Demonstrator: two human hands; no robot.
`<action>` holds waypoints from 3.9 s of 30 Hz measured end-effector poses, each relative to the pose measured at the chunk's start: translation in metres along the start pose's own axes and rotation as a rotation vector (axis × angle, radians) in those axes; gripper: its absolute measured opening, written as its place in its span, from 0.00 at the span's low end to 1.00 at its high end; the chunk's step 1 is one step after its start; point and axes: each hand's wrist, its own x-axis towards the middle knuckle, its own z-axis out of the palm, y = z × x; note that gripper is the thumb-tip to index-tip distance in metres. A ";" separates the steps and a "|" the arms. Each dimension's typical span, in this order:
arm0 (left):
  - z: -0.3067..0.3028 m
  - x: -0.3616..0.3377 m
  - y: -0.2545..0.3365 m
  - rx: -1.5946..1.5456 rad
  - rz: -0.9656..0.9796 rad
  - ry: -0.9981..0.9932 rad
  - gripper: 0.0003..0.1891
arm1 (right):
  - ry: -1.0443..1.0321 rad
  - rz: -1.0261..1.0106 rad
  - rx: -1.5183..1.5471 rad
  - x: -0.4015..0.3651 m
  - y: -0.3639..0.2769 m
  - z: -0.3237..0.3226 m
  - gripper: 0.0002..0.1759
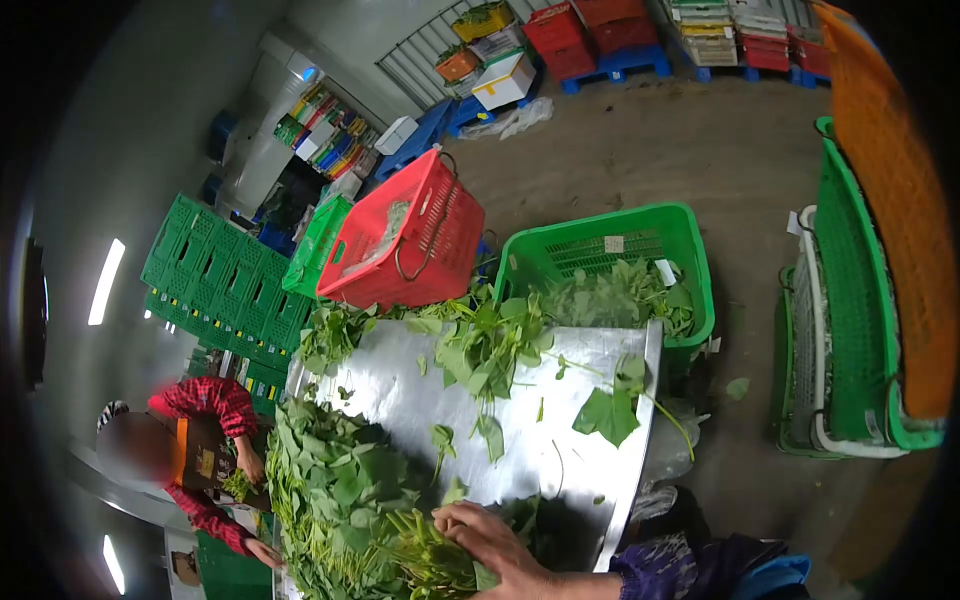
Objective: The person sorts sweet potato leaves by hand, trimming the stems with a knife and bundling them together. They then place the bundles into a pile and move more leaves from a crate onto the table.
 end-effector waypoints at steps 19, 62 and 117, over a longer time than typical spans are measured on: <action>0.044 0.041 0.025 -0.004 -0.135 0.227 0.28 | -0.357 0.260 -0.132 0.013 0.046 -0.072 0.64; -0.266 -0.243 -0.244 0.214 0.406 0.941 0.15 | -1.113 0.112 -0.569 -0.177 0.023 0.186 0.09; -0.217 -0.202 -0.134 -0.450 0.559 0.666 0.12 | -1.085 0.383 -0.436 -0.105 -0.071 0.275 0.58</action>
